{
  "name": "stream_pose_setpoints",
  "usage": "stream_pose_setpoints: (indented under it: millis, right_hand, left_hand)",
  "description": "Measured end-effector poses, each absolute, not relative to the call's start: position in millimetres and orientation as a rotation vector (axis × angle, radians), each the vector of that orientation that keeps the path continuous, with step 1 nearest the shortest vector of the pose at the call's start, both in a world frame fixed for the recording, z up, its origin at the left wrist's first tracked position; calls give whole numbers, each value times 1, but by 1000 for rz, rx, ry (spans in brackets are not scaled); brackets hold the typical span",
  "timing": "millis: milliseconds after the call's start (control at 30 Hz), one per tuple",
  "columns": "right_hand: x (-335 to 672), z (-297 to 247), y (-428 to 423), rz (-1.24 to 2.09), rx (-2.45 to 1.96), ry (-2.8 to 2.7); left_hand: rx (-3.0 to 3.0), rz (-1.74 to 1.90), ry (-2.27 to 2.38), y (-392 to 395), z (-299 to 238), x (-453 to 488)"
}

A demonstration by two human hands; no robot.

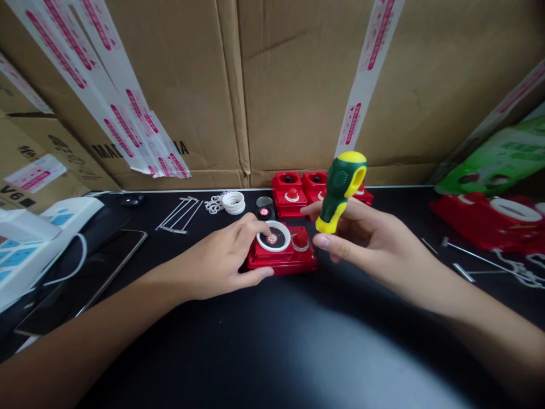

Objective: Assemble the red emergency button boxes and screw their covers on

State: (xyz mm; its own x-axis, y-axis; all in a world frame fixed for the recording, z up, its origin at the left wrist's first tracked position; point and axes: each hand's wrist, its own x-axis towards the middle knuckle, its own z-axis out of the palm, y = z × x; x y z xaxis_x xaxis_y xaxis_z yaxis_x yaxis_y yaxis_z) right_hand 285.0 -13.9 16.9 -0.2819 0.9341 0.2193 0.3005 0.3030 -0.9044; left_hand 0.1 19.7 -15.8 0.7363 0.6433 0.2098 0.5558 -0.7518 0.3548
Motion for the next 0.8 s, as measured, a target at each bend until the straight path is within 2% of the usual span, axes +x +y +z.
stream_pose_setpoints:
  millis: [100, 467, 800]
  right_hand:
    - [287, 13, -10, 896, -1147, -1758]
    - [282, 23, -16, 984, -1049, -1667]
    - [284, 18, -14, 757, -1130, -1745]
  left_hand:
    - [2673, 470, 947, 20, -17, 0]
    - [2680, 494, 947, 20, -18, -1]
    - [2670, 460, 970, 19, -16, 0]
